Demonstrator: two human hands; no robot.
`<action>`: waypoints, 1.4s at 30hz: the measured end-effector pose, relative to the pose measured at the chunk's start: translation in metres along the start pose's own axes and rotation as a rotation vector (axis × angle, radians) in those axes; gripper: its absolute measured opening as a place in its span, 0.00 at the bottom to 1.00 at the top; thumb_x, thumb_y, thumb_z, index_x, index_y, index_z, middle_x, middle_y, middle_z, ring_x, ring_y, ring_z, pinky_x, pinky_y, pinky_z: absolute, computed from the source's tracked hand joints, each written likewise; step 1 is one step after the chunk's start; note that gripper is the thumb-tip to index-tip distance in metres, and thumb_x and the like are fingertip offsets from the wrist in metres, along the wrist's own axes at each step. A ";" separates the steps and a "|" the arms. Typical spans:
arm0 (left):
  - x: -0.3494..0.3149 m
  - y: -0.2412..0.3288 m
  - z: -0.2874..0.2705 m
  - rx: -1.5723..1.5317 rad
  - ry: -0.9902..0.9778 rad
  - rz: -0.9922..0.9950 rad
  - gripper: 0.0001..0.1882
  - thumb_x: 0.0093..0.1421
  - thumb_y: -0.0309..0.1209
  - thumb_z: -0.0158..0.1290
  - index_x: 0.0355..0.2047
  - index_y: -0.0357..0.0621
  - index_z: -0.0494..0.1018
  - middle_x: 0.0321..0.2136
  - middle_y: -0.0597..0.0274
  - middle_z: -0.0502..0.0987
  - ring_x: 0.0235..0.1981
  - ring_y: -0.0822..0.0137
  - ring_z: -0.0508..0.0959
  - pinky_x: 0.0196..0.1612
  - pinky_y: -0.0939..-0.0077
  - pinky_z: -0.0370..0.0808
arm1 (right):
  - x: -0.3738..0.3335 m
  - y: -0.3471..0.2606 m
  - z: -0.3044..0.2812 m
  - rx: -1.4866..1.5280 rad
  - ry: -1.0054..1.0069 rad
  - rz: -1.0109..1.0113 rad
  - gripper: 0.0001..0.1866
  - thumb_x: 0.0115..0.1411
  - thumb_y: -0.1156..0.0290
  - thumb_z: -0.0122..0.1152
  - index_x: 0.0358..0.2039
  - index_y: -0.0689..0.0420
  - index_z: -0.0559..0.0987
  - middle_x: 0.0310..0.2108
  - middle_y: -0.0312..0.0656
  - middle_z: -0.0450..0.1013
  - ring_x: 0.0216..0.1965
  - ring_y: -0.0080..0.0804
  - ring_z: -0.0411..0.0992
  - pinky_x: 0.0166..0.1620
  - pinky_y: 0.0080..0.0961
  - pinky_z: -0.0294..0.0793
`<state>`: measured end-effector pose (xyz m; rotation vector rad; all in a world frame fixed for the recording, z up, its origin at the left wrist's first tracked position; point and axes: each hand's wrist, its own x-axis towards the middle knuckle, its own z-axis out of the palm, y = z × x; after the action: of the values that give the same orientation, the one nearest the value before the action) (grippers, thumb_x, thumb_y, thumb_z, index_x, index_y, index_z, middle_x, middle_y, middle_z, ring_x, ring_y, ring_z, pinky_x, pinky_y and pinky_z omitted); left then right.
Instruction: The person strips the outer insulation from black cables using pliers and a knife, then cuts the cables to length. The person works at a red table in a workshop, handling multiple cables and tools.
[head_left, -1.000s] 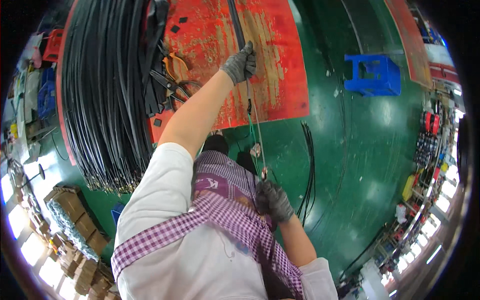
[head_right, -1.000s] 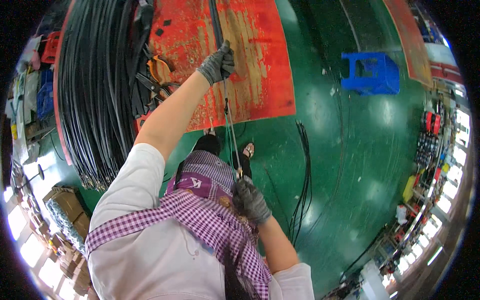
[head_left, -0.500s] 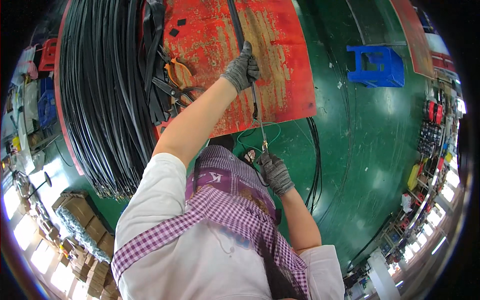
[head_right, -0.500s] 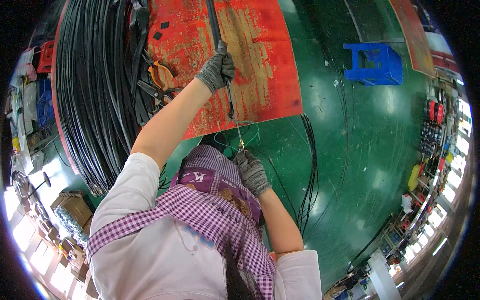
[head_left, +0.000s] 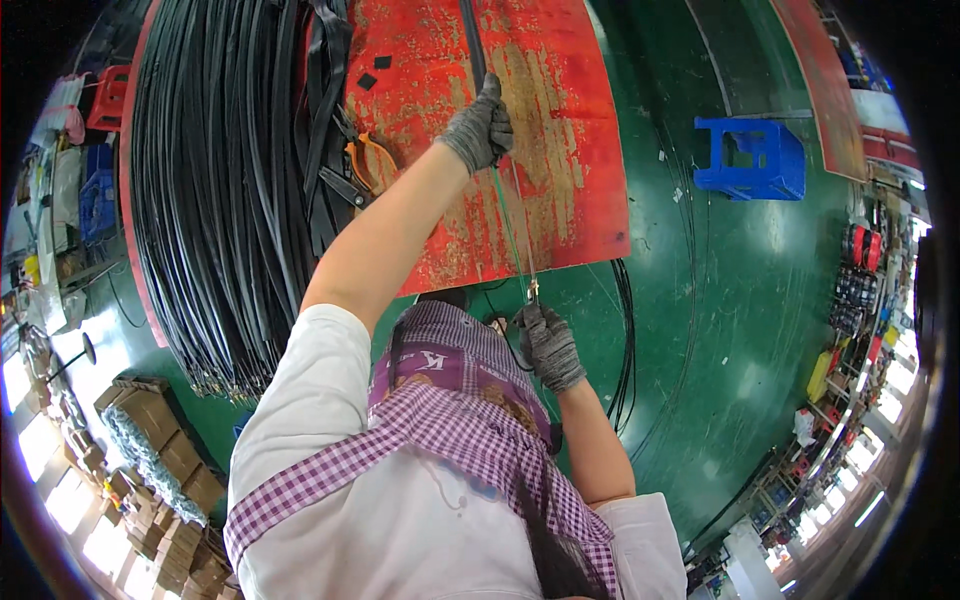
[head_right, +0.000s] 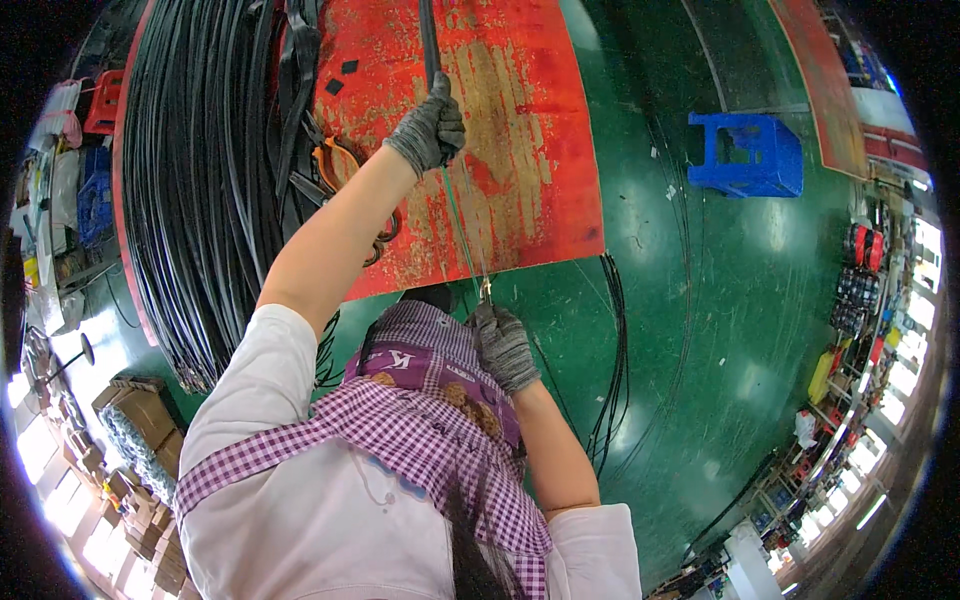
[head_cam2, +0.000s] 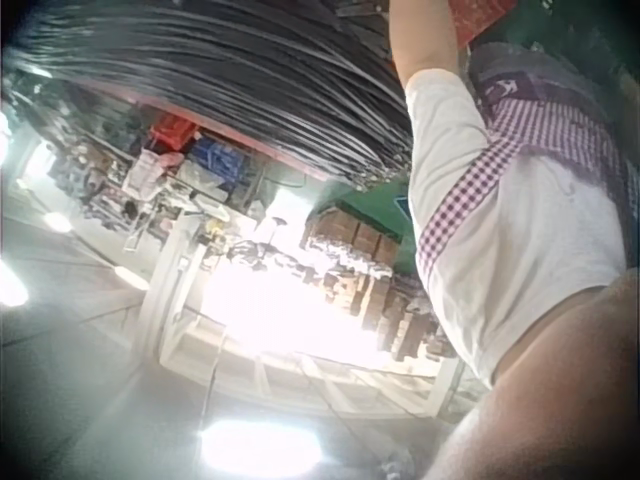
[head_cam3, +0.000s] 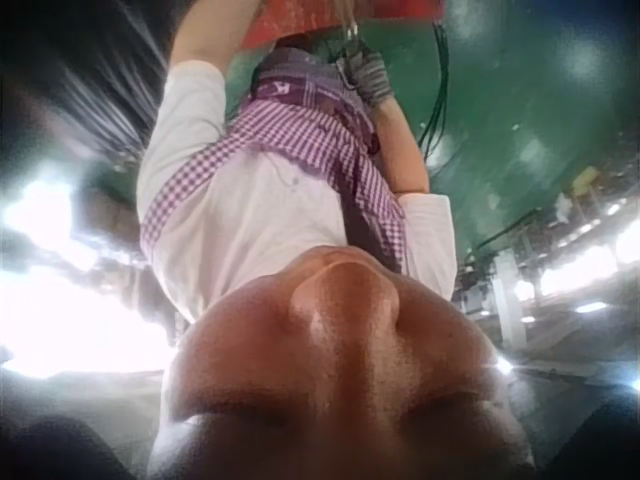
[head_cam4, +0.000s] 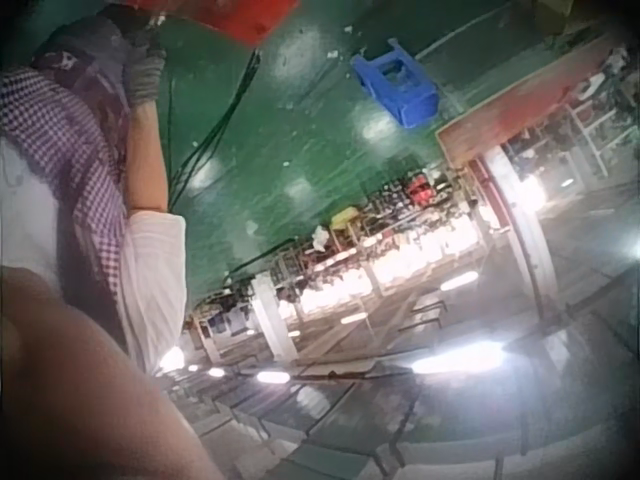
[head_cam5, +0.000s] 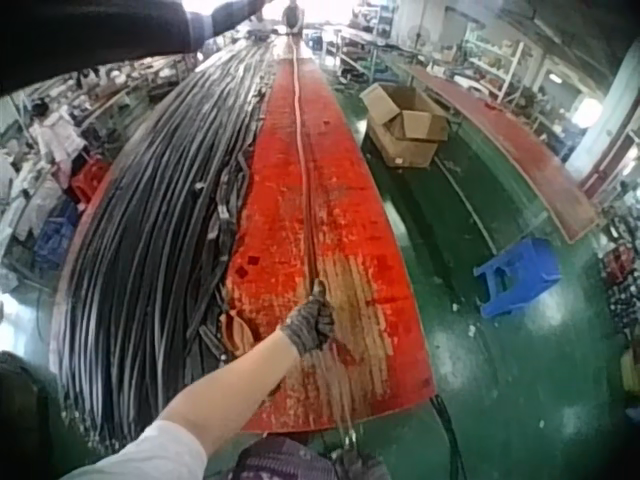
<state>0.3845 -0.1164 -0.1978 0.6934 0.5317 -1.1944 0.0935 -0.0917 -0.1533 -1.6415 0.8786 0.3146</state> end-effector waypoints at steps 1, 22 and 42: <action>-0.001 0.002 0.004 0.023 0.000 -0.003 0.24 0.45 0.51 0.50 0.09 0.53 0.53 0.06 0.76 0.52 0.06 0.79 0.52 0.07 0.85 0.51 | 0.001 -0.006 -0.001 0.014 0.005 -0.020 0.15 0.57 0.64 0.39 0.25 0.62 0.69 0.17 0.47 0.67 0.21 0.41 0.65 0.26 0.30 0.63; -0.013 0.010 0.018 0.052 0.054 -0.011 0.24 0.44 0.51 0.51 0.08 0.54 0.51 0.06 0.77 0.51 0.06 0.79 0.51 0.08 0.86 0.50 | 0.000 -0.005 0.006 -0.086 0.136 -0.125 0.15 0.56 0.63 0.40 0.24 0.62 0.69 0.19 0.51 0.67 0.23 0.49 0.65 0.25 0.35 0.64; 0.005 0.035 0.007 0.142 0.107 0.120 0.22 0.49 0.52 0.45 0.12 0.52 0.56 0.07 0.73 0.56 0.07 0.76 0.56 0.09 0.82 0.56 | 0.051 -0.090 -0.021 0.658 -0.353 0.223 0.16 0.56 0.56 0.42 0.22 0.55 0.67 0.09 0.29 0.54 0.09 0.20 0.52 0.13 0.19 0.52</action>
<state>0.4197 -0.1174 -0.1901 0.9028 0.4905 -1.0940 0.1848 -0.1279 -0.1148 -0.8507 0.7829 0.4024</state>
